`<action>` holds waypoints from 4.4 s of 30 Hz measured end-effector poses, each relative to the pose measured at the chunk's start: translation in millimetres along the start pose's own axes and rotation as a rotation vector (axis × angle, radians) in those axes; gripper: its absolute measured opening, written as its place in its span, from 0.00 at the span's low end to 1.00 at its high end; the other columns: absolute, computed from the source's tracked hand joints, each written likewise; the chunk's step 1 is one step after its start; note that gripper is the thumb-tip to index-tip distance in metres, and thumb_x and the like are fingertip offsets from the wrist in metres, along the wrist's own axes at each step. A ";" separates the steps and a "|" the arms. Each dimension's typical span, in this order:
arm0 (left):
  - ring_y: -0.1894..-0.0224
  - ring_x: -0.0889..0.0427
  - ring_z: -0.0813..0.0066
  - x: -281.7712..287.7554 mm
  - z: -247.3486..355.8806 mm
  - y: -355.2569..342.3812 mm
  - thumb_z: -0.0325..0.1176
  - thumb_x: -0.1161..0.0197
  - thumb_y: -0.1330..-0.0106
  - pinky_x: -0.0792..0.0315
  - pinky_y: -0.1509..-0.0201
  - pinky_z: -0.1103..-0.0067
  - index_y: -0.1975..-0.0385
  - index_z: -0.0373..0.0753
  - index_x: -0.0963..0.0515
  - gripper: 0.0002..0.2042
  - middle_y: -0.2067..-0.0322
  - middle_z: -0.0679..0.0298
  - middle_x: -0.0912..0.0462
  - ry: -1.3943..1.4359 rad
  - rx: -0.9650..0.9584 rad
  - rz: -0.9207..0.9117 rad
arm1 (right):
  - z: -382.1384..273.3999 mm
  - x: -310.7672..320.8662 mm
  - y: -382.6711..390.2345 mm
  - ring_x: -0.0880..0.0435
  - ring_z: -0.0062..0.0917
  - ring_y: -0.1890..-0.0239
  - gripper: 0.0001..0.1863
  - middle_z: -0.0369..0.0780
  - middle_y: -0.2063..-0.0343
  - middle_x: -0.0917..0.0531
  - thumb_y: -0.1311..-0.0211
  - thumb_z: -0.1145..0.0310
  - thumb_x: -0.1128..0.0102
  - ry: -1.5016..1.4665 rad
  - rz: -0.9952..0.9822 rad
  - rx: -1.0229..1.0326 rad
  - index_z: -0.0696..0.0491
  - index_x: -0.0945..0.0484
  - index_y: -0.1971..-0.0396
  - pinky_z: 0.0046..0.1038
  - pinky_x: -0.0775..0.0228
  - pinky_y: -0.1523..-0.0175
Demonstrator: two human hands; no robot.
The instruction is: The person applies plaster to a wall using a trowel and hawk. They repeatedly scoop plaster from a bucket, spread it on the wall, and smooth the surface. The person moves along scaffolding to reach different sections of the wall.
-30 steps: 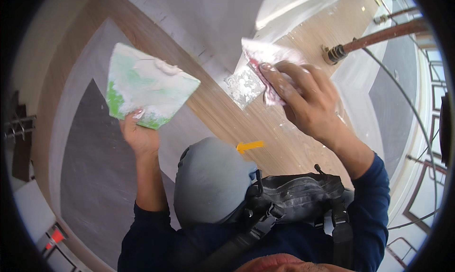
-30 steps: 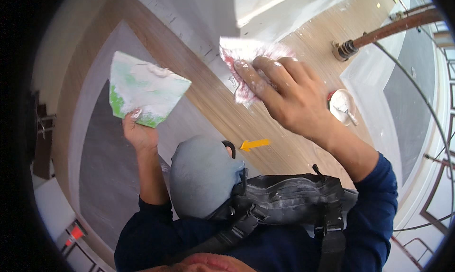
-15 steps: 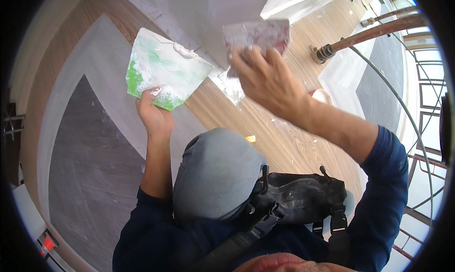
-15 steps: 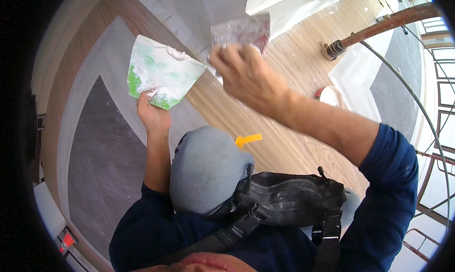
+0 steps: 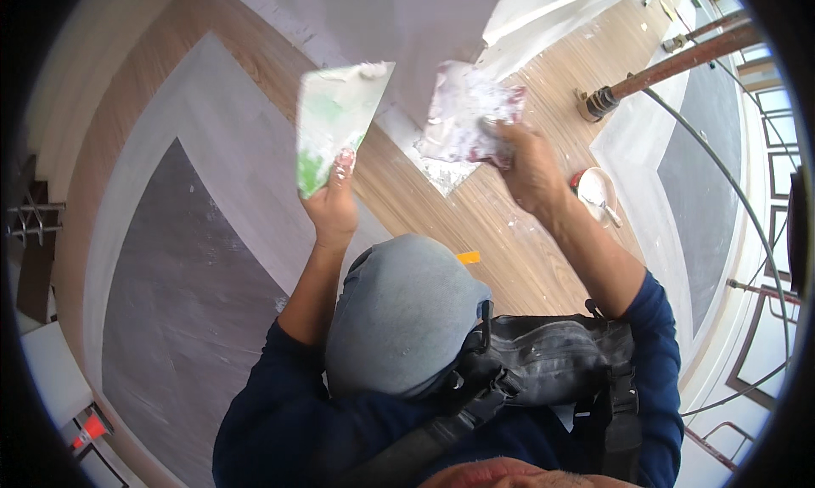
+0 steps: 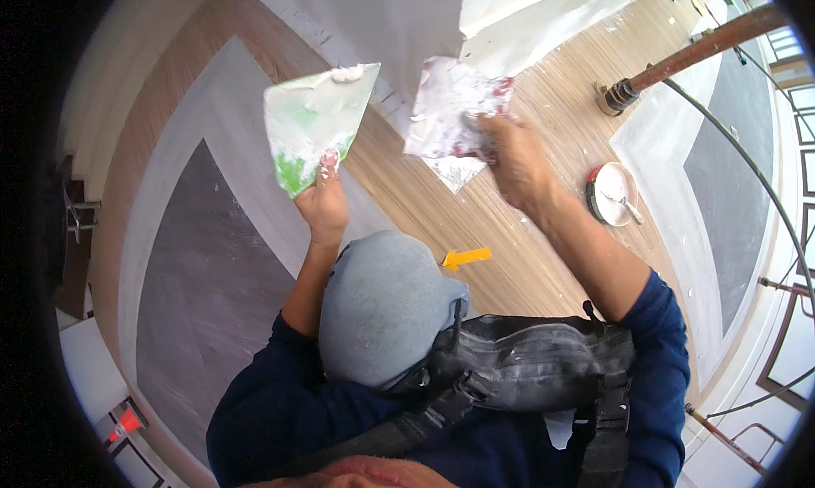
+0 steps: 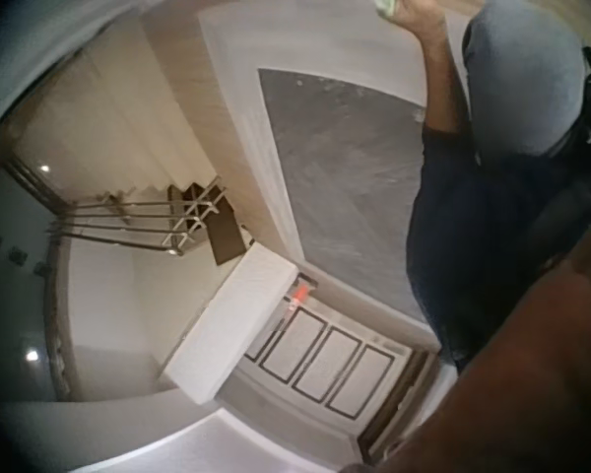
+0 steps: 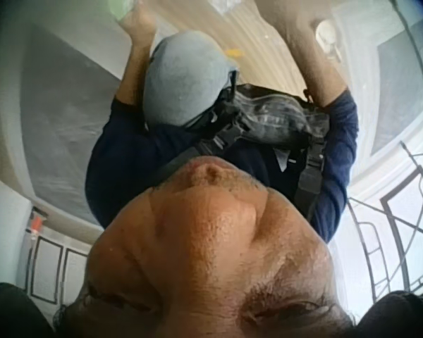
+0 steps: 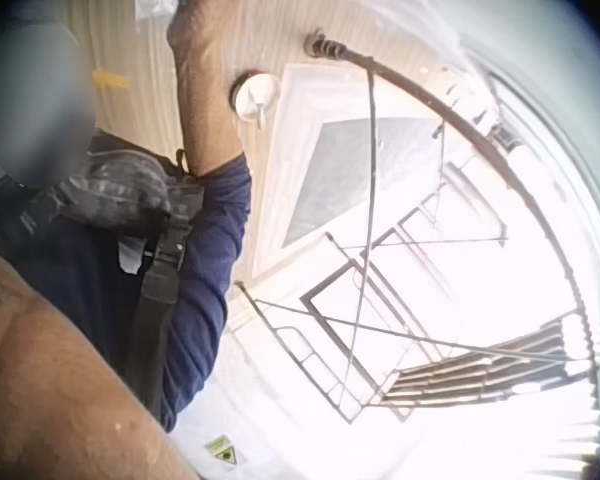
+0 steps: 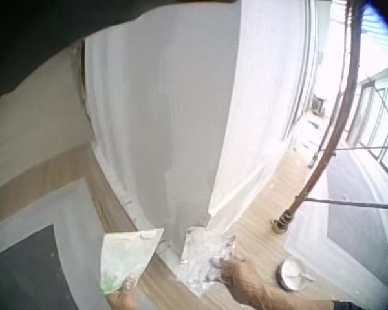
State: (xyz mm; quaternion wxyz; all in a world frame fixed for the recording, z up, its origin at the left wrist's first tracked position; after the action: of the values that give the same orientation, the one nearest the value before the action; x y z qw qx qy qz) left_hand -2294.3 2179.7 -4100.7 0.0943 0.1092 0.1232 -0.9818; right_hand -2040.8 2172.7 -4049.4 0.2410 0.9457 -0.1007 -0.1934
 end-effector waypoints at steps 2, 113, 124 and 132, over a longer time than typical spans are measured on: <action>0.43 0.22 0.64 -13.4 6.1 1.5 0.20 0.43 0.33 0.29 0.38 0.71 0.44 0.30 0.26 0.17 0.46 0.52 0.21 -0.087 -0.183 -0.194 | 11.6 -7.2 -3.2 0.18 0.26 0.58 0.15 0.42 0.59 0.18 0.33 0.70 0.45 -0.072 -0.039 -0.078 0.62 0.27 0.51 0.32 0.23 0.49; 0.51 0.22 0.67 22.9 -77.0 54.6 0.21 0.43 0.40 0.28 0.46 0.74 0.50 0.21 0.29 0.18 0.55 0.54 0.22 0.207 0.397 0.281 | 66.9 -36.4 -19.9 0.23 0.32 0.54 0.16 0.48 0.54 0.23 0.47 0.70 0.36 2.559 -0.394 0.732 0.60 0.17 0.59 0.25 0.24 0.62; 0.51 0.21 0.65 -12.8 -69.3 49.7 0.23 0.43 0.40 0.27 0.46 0.73 0.48 0.23 0.29 0.19 0.51 0.52 0.23 0.249 0.354 0.266 | -79.0 -113.3 62.2 0.30 0.26 0.59 0.06 0.35 0.67 0.26 0.49 0.64 0.37 2.734 -0.023 1.546 0.50 0.16 0.77 0.24 0.42 0.68; 0.50 0.21 0.62 -7.5 -44.9 49.3 0.23 0.46 0.40 0.25 0.46 0.70 0.47 0.23 0.30 0.20 0.52 0.51 0.23 0.195 0.334 0.259 | -32.4 13.1 64.4 0.23 0.35 0.52 0.13 0.42 0.59 0.19 0.44 0.68 0.40 2.040 -0.393 1.259 0.57 0.17 0.59 0.37 0.26 0.54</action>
State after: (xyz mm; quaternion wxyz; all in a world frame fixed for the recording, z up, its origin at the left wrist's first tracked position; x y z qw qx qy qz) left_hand -2268.1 2145.7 -4152.3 0.1878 0.2328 -0.0473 -0.9531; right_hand -2021.7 2126.9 -3995.5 -0.3252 0.6143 0.2040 0.6894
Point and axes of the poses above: each hand's wrist, its own y-axis away from the middle knuckle, its own x-axis out of the back of the hand, z = x × y, the point moved 5 cm from there along -y, towards the middle knuckle
